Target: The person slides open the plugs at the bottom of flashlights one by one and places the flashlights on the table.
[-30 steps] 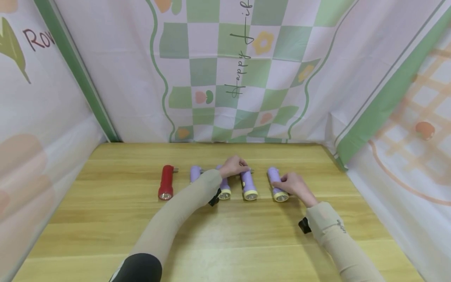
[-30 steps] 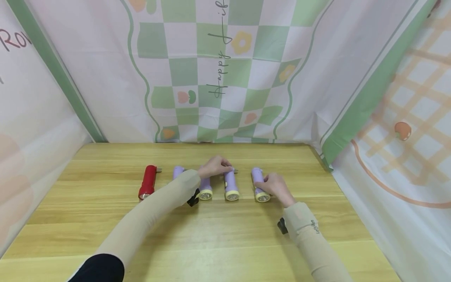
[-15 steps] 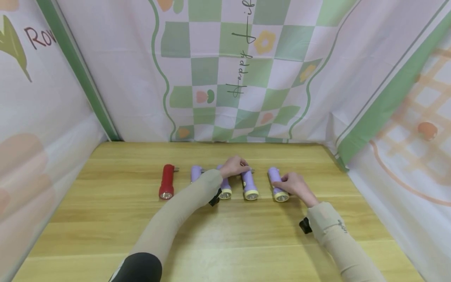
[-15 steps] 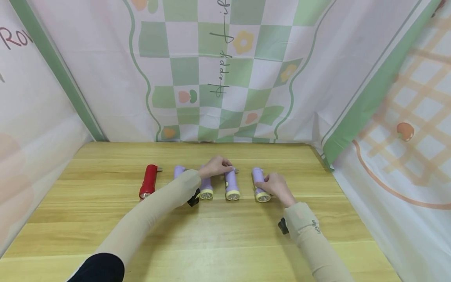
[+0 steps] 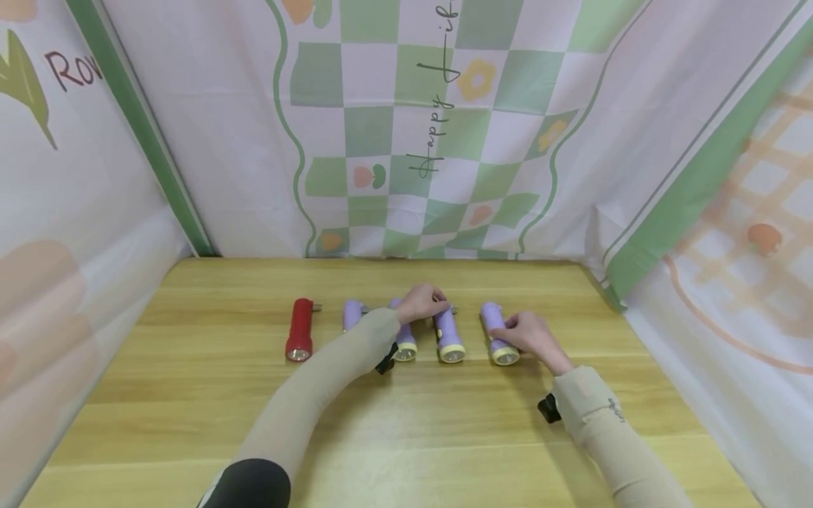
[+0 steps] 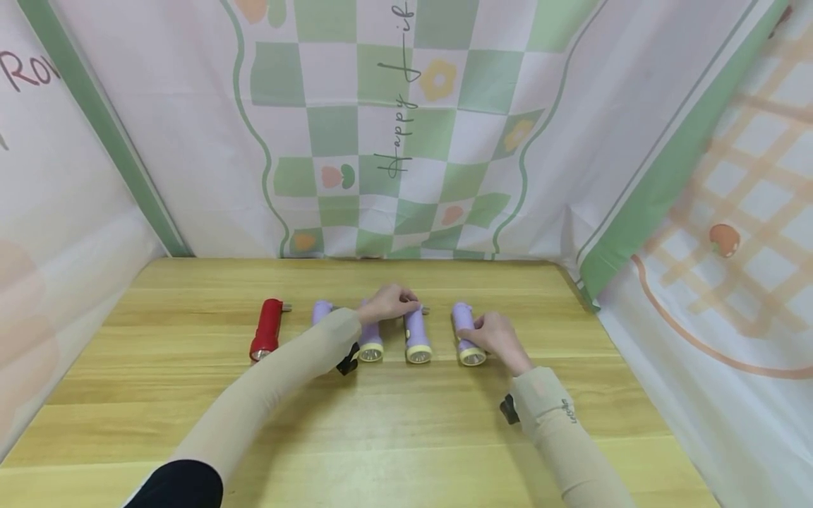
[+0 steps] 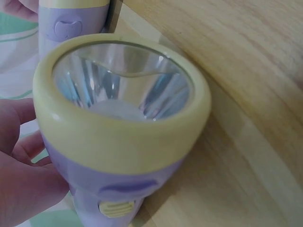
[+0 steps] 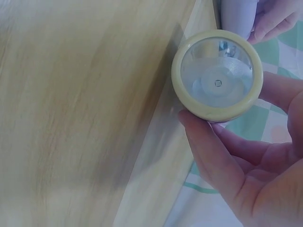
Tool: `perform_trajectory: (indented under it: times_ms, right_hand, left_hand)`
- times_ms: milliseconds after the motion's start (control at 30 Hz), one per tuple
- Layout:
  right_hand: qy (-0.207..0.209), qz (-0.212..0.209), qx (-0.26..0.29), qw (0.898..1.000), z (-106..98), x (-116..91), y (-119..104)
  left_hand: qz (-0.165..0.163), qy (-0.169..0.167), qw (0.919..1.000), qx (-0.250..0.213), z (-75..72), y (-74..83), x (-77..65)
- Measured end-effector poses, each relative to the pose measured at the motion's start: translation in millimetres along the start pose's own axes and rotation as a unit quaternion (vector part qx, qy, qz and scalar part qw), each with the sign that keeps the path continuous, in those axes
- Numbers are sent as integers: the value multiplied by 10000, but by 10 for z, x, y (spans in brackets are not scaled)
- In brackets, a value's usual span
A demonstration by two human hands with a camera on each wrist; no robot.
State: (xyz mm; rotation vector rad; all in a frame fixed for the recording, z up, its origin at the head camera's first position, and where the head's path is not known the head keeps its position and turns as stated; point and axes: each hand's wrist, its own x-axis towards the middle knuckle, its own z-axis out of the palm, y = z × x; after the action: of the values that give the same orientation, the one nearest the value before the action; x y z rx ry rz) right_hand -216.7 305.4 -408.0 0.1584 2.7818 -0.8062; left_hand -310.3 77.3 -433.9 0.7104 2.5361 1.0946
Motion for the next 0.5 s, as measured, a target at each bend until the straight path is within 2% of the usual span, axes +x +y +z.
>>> perform_trajectory:
  times_ms: [333, 500]
  right_hand:
    - [73, -59, 156, 9998, -3, -9, -22]
    - [157, -144, 168, 9996, -19, -27, -56]
  left_hand:
    - [-179, 32, 9998, -113, 29, -12, -6]
    - [-238, 202, 9993, -222, 10, -32, -12]
